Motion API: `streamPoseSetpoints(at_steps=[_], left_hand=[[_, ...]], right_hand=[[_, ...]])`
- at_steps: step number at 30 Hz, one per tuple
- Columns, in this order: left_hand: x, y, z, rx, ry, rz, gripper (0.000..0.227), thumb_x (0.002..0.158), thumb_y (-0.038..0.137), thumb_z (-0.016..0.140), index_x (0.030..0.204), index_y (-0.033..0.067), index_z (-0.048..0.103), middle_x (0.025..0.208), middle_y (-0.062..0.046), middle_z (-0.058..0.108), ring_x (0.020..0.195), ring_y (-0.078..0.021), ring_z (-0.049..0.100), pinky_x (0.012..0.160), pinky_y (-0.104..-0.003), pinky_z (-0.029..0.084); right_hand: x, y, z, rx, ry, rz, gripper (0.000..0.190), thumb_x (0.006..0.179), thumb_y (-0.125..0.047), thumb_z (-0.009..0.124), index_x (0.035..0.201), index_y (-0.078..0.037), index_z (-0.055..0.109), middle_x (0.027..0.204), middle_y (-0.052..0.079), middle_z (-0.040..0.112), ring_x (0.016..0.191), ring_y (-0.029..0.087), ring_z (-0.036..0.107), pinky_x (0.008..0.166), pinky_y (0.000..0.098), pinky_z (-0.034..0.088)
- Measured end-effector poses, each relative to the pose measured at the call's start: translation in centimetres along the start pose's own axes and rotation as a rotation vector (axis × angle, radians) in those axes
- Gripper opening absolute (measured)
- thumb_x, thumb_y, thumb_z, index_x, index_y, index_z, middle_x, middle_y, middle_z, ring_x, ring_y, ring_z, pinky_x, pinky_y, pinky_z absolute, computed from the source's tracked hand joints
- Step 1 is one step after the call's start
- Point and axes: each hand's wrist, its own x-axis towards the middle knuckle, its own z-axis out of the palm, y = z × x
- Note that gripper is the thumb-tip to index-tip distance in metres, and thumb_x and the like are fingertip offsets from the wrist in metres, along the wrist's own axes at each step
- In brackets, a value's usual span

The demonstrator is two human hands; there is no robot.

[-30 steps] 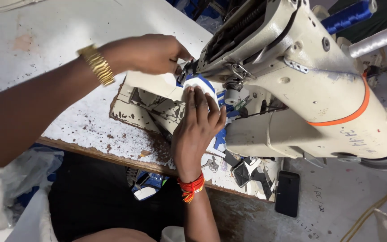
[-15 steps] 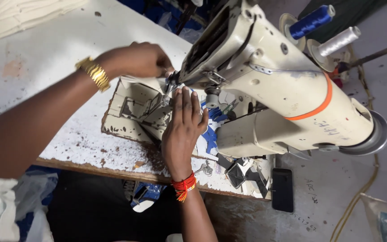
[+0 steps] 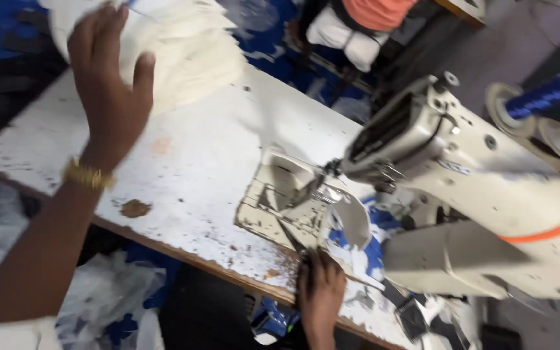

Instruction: Stitching pieces of shoe upper material together using an industrial sewing machine.

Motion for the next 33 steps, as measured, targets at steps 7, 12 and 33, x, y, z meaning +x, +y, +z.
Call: streamPoseSetpoints(at_steps=[7,12,33], left_hand=[[4.1,-12.6,4.0,0.065,-0.431,-0.003,0.083,0.083,0.031,0.093,0.143,-0.0109,0.054,0.138,-0.033,0.055,0.128,-0.0464,0.044,0.102,-0.053,0.039],[6.4,-8.8,1.0,0.054,-0.544,-0.378,0.05,0.087,0.032,0.087,0.126,0.0044,0.073,0.082,-0.019,0.072,0.072,-0.032,0.072,0.072,-0.042,0.057],[-21.0,14.7,-9.1,-0.199,-0.524,-0.091,0.023,0.084,0.015,0.068,0.105,0.0053,0.073,0.12,-0.012,0.069,0.122,-0.0322,0.056,0.101,-0.048,0.041]], right_hand=[[0.2,1.4,1.7,-0.077,0.189,0.121,0.03,0.092,-0.013,0.064,0.12,-0.007,0.072,0.118,0.014,0.07,0.111,0.036,0.06,0.098,0.0456,0.045],[-0.1,1.7,2.0,-0.052,0.218,0.101,0.031,0.092,-0.014,0.063,0.121,-0.007,0.07,0.121,0.013,0.069,0.116,0.035,0.058,0.102,0.0455,0.044],[3.9,-11.0,6.0,1.119,-0.399,0.2,0.054,0.099,-0.006,0.062,0.151,-0.001,0.048,0.151,0.015,0.055,0.138,0.018,0.048,0.112,0.0349,0.037]])
